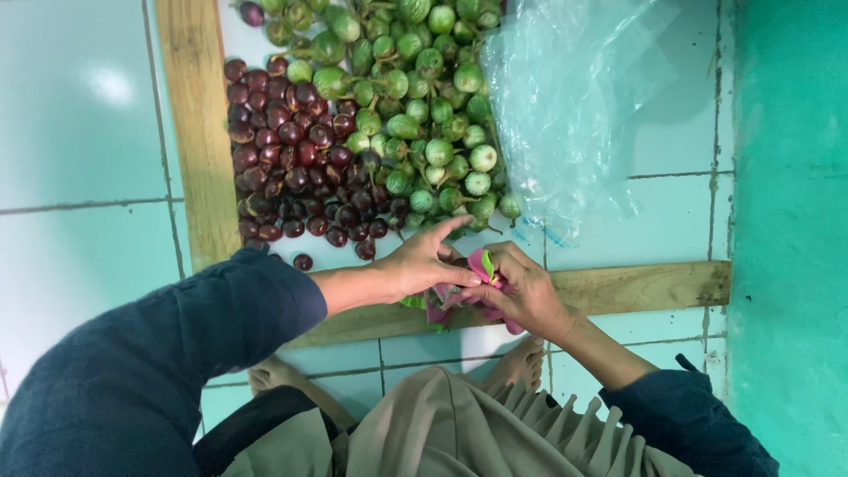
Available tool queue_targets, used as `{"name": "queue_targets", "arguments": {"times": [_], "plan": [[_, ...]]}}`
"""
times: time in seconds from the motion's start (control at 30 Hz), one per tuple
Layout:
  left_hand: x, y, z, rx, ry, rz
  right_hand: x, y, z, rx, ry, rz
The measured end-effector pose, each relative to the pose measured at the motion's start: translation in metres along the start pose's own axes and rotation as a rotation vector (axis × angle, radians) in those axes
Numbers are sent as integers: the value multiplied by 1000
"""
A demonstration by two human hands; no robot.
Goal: The person sorts round green and purple vegetables on a wooden board, wipes some of the purple ones with a pink cloth, and places a few into a small plastic bag.
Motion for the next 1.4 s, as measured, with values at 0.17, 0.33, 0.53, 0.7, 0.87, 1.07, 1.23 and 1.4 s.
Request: {"name": "queue_targets", "arguments": {"times": [0.17, 0.33, 0.53, 0.7, 0.87, 1.07, 1.23, 1.4], "plan": [[22, -9, 7, -165, -23, -37, -15, 40, -3, -53, 25, 83], [46, -31, 19, -186, -57, -101, -17, 34, -11, -126, -11, 65], [58, -37, 37, -296, -102, -109, -31, 43, -15, -227, 49, 11], [69, -32, 49, -531, -166, -193, -41, 69, -32, -208, 178, 81], [68, -25, 51, -434, -149, -177, -32, 62, -37, -274, 224, 54], [71, -37, 39, -409, 19, -218, -40, 63, -17, -438, 195, -84], [76, -57, 29, -356, 45, -250, -37, 55, -14, -472, 150, -131], [67, -34, 46, -511, -58, -183, -36, 60, -24, -245, 260, 20]]}}
Point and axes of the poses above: each hand's wrist, its own x-axis towards the middle knuckle, its own z-axis out of the palm, y = z × x, the point moved 8 cm from there along x, towards the middle knuckle, and after that the axes turned 3 degrees about -x, right-handed, at the moved point
